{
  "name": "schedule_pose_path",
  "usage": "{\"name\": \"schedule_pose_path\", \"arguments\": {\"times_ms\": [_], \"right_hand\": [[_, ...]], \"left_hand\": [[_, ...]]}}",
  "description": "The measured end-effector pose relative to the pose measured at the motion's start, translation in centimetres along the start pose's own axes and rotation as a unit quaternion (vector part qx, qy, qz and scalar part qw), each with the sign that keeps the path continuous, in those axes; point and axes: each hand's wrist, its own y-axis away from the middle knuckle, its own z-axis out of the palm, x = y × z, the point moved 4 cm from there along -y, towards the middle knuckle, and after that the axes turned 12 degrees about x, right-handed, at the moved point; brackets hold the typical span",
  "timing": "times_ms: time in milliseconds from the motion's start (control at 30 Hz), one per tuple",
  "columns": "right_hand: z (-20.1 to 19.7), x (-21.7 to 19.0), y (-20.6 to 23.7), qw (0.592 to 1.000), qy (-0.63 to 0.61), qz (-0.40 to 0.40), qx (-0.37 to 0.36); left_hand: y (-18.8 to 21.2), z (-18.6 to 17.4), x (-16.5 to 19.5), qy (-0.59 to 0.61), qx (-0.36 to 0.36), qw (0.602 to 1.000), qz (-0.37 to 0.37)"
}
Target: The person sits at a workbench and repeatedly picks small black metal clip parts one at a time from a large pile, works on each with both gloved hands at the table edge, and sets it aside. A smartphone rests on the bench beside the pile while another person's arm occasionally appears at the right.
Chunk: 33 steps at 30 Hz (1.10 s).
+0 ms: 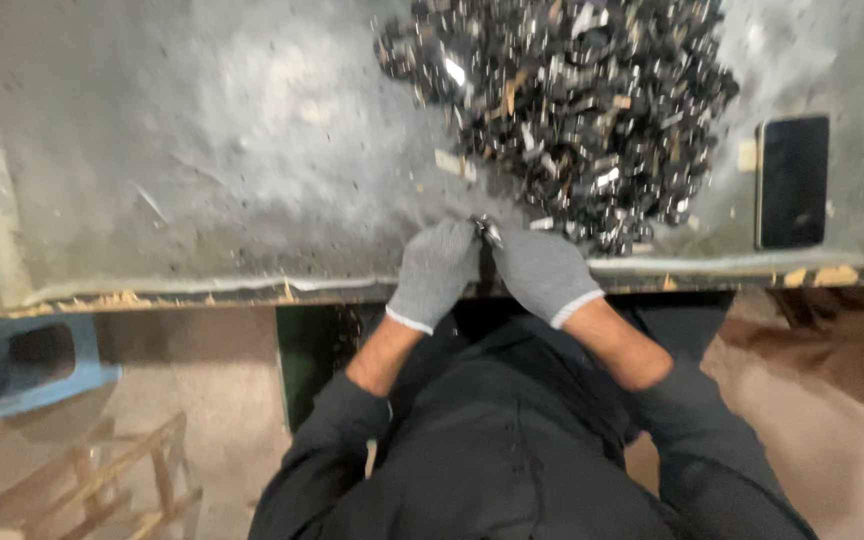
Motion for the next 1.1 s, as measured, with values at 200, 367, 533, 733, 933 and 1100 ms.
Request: {"name": "schedule_pose_path", "arguments": {"times_ms": [200, 367, 533, 733, 933, 1100], "right_hand": [[-1.0, -0.4, 0.1, 0.997, -0.017, 0.008, 0.069], [-0.5, -0.2, 0.6, 0.999, 0.021, 0.023, 0.044], [0.2, -1.8, 2.4, 0.973, 0.102, -0.106, 0.175], [3.0, 0.3, 0.4, 0.998, -0.016, -0.017, -0.050], [0.5, 1.9, -0.7, 0.976, -0.213, -0.025, 0.028], [0.4, 0.2, 1.3, 0.998, -0.047, -0.038, 0.017]], "left_hand": [[0.3, 0.8, -0.1, -0.043, -0.018, 0.999, -0.003], [0.6, 0.3, -0.1, 0.007, 0.063, 0.998, -0.030], [0.6, 0.1, -0.3, 0.067, 0.006, 0.997, -0.048], [0.3, -0.3, 0.0, 0.074, -0.008, 0.996, -0.040], [0.1, -0.7, -0.1, 0.046, 0.021, 0.993, -0.109], [1.0, -0.3, 0.5, -0.086, -0.001, 0.995, -0.050]]}}
